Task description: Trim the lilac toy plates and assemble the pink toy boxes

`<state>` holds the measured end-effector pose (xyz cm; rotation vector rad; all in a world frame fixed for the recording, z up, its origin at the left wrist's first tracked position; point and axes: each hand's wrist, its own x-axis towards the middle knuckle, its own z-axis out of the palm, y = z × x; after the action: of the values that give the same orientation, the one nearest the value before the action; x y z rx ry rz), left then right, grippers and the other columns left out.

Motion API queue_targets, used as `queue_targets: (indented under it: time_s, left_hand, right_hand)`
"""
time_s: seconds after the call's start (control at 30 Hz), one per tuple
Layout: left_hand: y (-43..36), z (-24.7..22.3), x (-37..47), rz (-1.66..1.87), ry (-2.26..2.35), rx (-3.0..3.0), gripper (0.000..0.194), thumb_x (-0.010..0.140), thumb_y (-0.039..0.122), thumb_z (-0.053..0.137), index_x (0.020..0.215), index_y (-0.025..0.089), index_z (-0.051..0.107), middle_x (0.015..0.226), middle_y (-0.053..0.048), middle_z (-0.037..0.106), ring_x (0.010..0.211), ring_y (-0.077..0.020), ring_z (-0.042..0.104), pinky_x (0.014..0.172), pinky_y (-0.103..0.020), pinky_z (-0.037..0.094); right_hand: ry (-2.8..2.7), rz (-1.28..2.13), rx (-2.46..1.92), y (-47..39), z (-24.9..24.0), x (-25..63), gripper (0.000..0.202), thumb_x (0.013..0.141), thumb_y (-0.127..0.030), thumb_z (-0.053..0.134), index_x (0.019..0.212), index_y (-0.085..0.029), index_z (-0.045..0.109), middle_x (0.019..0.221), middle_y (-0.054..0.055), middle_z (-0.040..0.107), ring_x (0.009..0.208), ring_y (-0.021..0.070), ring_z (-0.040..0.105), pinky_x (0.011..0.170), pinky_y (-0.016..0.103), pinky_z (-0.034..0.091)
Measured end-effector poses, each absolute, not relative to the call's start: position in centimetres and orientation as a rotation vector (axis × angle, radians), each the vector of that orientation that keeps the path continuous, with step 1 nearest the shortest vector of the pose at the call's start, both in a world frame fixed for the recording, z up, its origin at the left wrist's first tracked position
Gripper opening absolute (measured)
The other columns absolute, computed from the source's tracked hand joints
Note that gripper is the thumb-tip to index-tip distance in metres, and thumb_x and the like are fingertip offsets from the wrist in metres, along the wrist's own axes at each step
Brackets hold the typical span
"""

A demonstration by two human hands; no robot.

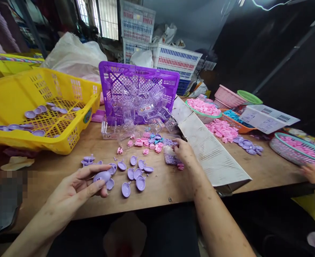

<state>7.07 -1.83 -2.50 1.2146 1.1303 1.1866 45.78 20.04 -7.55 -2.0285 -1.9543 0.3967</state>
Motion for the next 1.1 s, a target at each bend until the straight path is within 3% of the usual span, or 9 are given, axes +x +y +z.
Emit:
queue_targets:
  time_s: [0.53, 0.83, 1.1]
  left_hand:
    - [-1.5, -2.8, 7.0, 1.172, 1.121, 1.263, 0.049, 0.090, 0.049, 0.088, 0.125, 0.016, 0.082, 0.086, -0.008, 0.080, 0.076, -0.0209, 0.078, 0.077, -0.032, 0.069]
    - [-1.5, -3.6, 6.7, 1.178, 1.144, 1.264, 0.047, 0.088, 0.050, 0.088, 0.122, 0.018, 0.084, 0.090, -0.009, 0.081, 0.076, -0.0201, 0.077, 0.078, -0.032, 0.069]
    - [-1.4, -3.4, 5.9, 1.110, 1.172, 1.284, 0.050, 0.089, 0.050, 0.088, 0.127, 0.020, 0.083, 0.090, -0.009, 0.081, 0.082, -0.0234, 0.079, 0.081, -0.034, 0.070]
  right_hand:
    - [-2.038, 0.461, -2.012, 18.9, -7.0, 46.3, 0.029, 0.111, -0.044, 0.072, 0.111, -0.015, 0.076, 0.105, 0.004, 0.077, 0.091, 0.0201, 0.075, 0.085, 0.037, 0.066]
    - [-2.051, 0.440, -2.024, 19.1, -6.7, 46.6, 0.023, 0.111, -0.038, 0.071, 0.120, -0.016, 0.073, 0.113, 0.006, 0.075, 0.095, 0.0197, 0.074, 0.087, 0.038, 0.066]
    - [-2.098, 0.521, -2.052, 19.0, -6.6, 46.3, 0.023, 0.112, -0.039, 0.070, 0.117, -0.016, 0.073, 0.104, 0.004, 0.076, 0.083, 0.0161, 0.074, 0.078, 0.033, 0.066]
